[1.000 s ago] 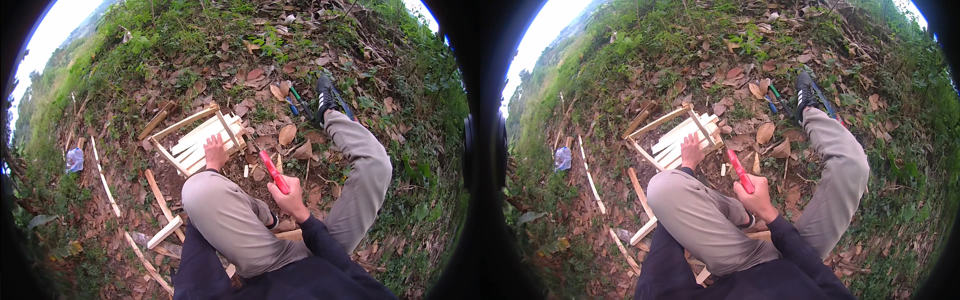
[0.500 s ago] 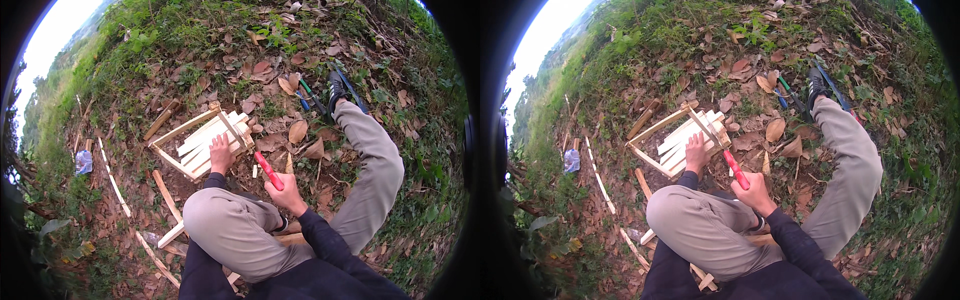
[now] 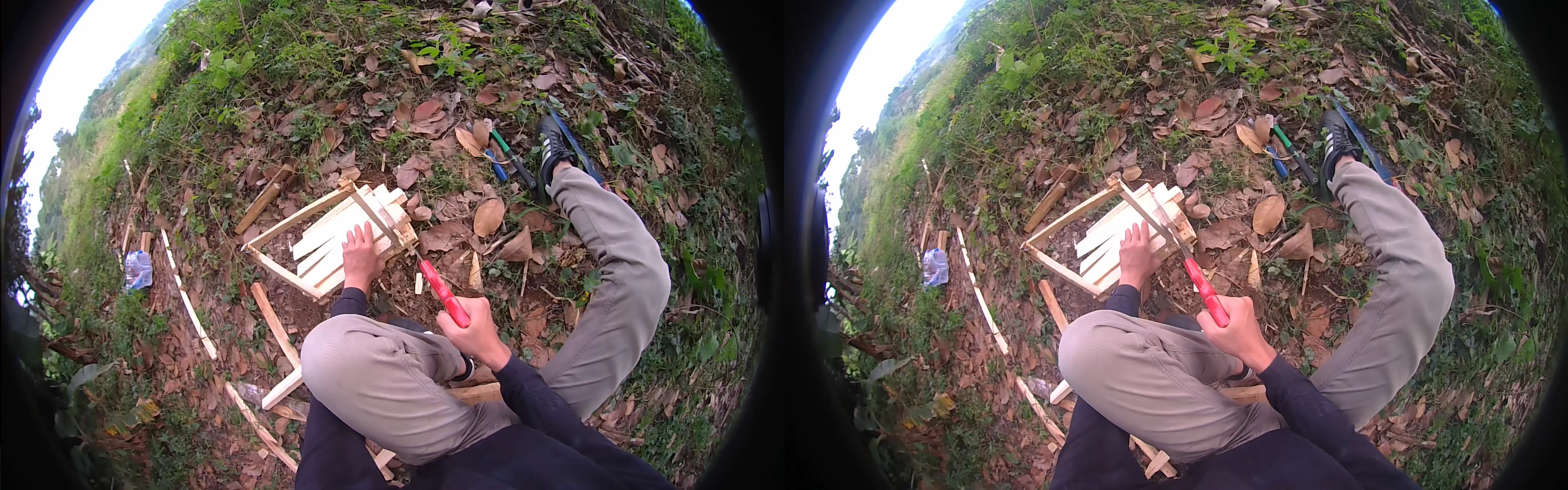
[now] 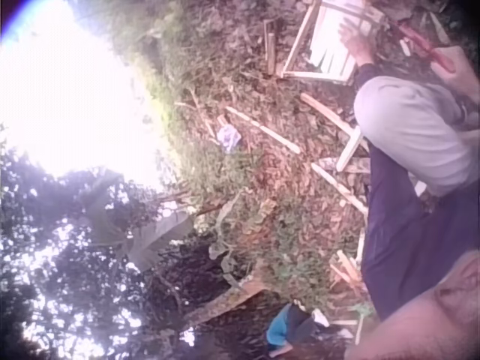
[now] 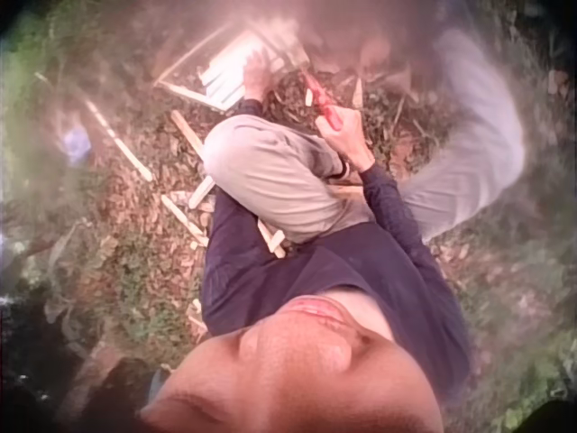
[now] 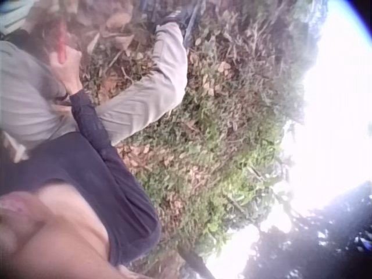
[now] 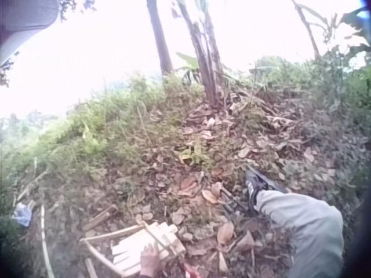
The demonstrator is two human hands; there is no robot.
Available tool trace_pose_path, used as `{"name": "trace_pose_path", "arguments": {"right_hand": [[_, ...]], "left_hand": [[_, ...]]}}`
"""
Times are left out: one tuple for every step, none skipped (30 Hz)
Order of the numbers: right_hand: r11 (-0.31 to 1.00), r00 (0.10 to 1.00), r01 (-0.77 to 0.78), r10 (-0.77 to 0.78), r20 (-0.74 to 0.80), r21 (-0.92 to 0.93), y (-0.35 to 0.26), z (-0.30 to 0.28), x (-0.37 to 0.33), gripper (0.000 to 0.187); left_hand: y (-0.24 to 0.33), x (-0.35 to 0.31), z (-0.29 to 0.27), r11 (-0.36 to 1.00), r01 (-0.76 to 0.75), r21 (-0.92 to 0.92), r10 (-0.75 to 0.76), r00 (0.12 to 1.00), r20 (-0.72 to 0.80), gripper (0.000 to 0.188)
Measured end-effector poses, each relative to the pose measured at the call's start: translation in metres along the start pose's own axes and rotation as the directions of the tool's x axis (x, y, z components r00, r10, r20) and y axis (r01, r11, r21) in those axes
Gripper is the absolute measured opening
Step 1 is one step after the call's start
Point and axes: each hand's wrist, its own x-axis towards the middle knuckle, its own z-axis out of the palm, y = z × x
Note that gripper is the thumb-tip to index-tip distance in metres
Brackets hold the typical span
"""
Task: The person sits on the ground outdoors and assembles a small wooden frame. They use a red hand saw to cut wooden slats and a hammer to drive nails into the frame, securing the pieces together.
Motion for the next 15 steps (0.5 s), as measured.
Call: {"name": "trace_pose_path", "arguments": {"right_hand": [[1.000, 1.000, -0.001, 0.001, 0.007, 0.000, -0.001, 0.002, 0.003, 0.025], [1.000, 1.000, -0.017, 0.017, 0.013, -0.008, 0.001, 0.002, 0.001, 0.025], [1.000, 1.000, -0.003, 0.003, -0.029, 0.014, -0.007, 0.004, 0.009, 0.026], [1.000, 0.997, 0.018, -0.018, -0.069, 0.005, 0.003, 0.010, 0.016, 0.028], [1.000, 0.998, 0.004, -0.004, -0.065, 0.001, 0.002, 0.011, 0.017, 0.028], [1.000, 0.998, -0.010, 0.010, -0.061, -0.004, 0.003, 0.010, 0.017, 0.028], [1.000, 0.999, -0.029, 0.028, -0.034, -0.011, 0.005, 0.005, 0.007, 0.028], [0.999, 0.999, -0.037, 0.037, -0.007, -0.014, 0.005, -0.003, -0.007, 0.028], [1.000, 1.000, 0.011, -0.011, 0.005, -0.019, 0.000, -0.011, -0.019, 0.029], [0.999, 1.000, 0.026, -0.026, -0.006, 0.026, -0.004, -0.013, -0.021, 0.029], [1.000, 1.000, 0.007, -0.007, -0.012, 0.004, -0.003, -0.012, -0.017, 0.029], [1.000, 1.000, -0.010, 0.010, -0.022, -0.015, -0.001, -0.009, -0.006, 0.029], [1.000, 0.999, -0.008, 0.008, -0.050, -0.005, 0.000, -0.002, 0.005, 0.029], [1.000, 0.997, 0.002, -0.002, -0.075, 0.011, 0.000, 0.008, 0.019, 0.029], [1.000, 0.998, -0.025, 0.025, -0.064, 0.015, 0.000, 0.013, 0.034, 0.028]], "left_hand": [[-0.005, 0.002, 0.001, 1.000, 0.007, 0.006, -0.006, 1.000, -0.004, 0.094], [-0.003, 0.000, 0.003, 1.000, 0.009, 0.000, -0.009, 1.000, 0.003, 0.094], [0.003, 0.003, -0.001, 0.998, 0.020, -0.056, -0.019, 1.000, 0.018, 0.093], [0.010, 0.005, 0.000, 0.998, 0.015, -0.064, -0.014, 1.000, 0.017, 0.093], [0.008, 0.008, -0.001, 0.998, 0.018, -0.057, -0.018, 1.000, 0.009, 0.093], [0.007, 0.008, -0.002, 0.999, 0.021, -0.050, -0.021, 1.000, 0.002, 0.093], [0.008, 0.003, -0.003, 0.998, 0.028, -0.054, -0.026, 0.999, 0.029, 0.093], [0.005, 0.002, -0.004, 0.999, 0.027, -0.036, -0.026, 0.999, 0.026, 0.093], [0.005, 0.001, -0.003, 0.999, 0.024, -0.025, -0.024, 0.999, 0.025, 0.093], [0.003, 0.003, -0.002, 1.000, 0.022, -0.014, -0.021, 0.999, 0.024, 0.093], [0.005, 0.006, -0.003, 1.000, 0.025, -0.013, -0.024, 0.999, 0.047, 0.094], [0.007, 0.006, -0.003, 0.999, 0.025, -0.031, -0.024, 0.998, 0.051, 0.094], [0.009, 0.006, -0.002, 0.998, 0.026, -0.050, -0.023, 0.998, 0.054, 0.095], [0.006, 0.008, -0.003, 0.998, 0.029, -0.060, -0.026, 0.998, 0.052, 0.095], [0.006, 0.008, -0.002, 0.997, 0.024, -0.069, -0.023, 1.000, 0.016, 0.096]]}}
